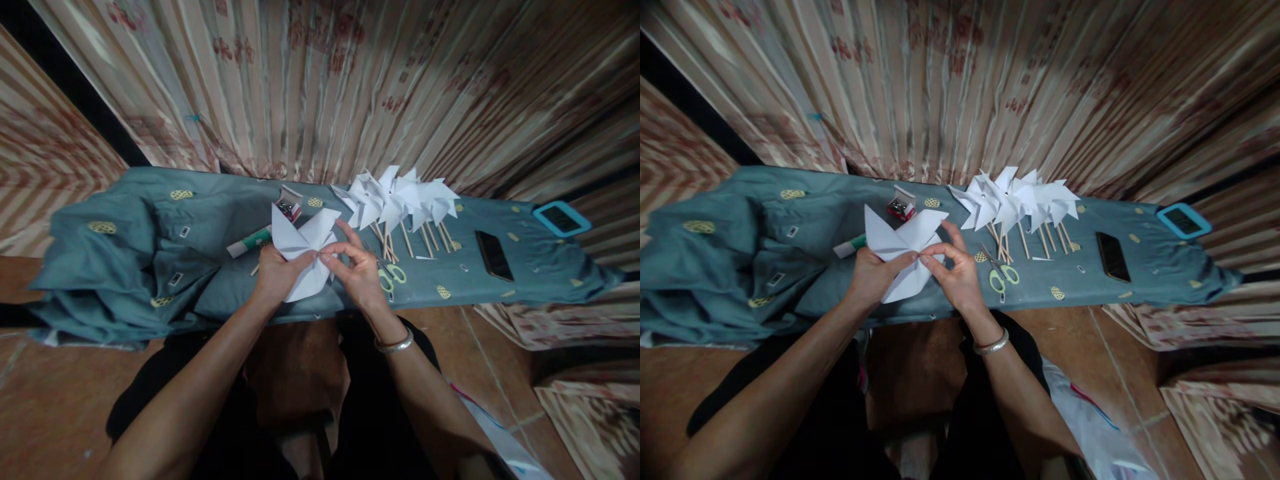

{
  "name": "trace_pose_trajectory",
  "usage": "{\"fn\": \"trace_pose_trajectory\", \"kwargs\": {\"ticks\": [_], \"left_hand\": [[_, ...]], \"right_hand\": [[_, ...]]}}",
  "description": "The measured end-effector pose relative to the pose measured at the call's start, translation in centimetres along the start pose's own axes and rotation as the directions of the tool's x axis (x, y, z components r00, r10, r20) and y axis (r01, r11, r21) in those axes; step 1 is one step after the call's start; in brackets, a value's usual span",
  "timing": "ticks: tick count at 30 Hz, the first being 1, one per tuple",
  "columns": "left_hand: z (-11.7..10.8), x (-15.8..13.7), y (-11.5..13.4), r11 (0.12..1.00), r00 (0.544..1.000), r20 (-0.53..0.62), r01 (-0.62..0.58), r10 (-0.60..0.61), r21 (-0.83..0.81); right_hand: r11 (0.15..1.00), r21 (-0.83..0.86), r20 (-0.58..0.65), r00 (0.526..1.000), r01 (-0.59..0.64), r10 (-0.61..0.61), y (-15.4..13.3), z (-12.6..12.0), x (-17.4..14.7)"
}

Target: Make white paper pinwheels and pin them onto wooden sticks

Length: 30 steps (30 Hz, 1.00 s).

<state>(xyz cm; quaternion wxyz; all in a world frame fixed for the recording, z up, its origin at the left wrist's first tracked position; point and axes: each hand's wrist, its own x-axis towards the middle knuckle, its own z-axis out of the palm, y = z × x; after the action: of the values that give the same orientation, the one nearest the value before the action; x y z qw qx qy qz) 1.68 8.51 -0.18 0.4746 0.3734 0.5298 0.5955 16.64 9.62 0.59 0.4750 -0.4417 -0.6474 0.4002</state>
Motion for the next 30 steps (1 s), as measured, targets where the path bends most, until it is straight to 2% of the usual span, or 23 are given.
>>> {"fn": "trace_pose_trajectory", "kwargs": {"ticks": [12, 18, 25, 30], "left_hand": [[0.0, 0.1, -0.4, 1.000, 1.000, -0.016, -0.022, 0.022, -0.005], [-0.1, 0.1, -0.4, 0.999, 0.999, 0.019, -0.034, 0.034, 0.006], [-0.4, 0.1, -0.6, 0.998, 0.997, 0.061, -0.042, 0.039, 0.056], [-0.7, 0.2, -0.4, 0.989, 0.992, 0.100, -0.085, 0.073, 0.121]], "right_hand": [[0.999, -0.018, -0.039, 0.998, -0.042, 0.041, -0.1, 0.2, -0.1], [0.998, -0.032, -0.033, 0.998, -0.056, 0.055, -0.3, 0.2, -0.1], [0.995, 0.066, 0.008, 0.997, -0.080, 0.080, 0.4, 0.2, 0.0], [0.963, 0.178, 0.036, 0.980, -0.200, 0.197, 1.3, 0.3, 0.0]]}}
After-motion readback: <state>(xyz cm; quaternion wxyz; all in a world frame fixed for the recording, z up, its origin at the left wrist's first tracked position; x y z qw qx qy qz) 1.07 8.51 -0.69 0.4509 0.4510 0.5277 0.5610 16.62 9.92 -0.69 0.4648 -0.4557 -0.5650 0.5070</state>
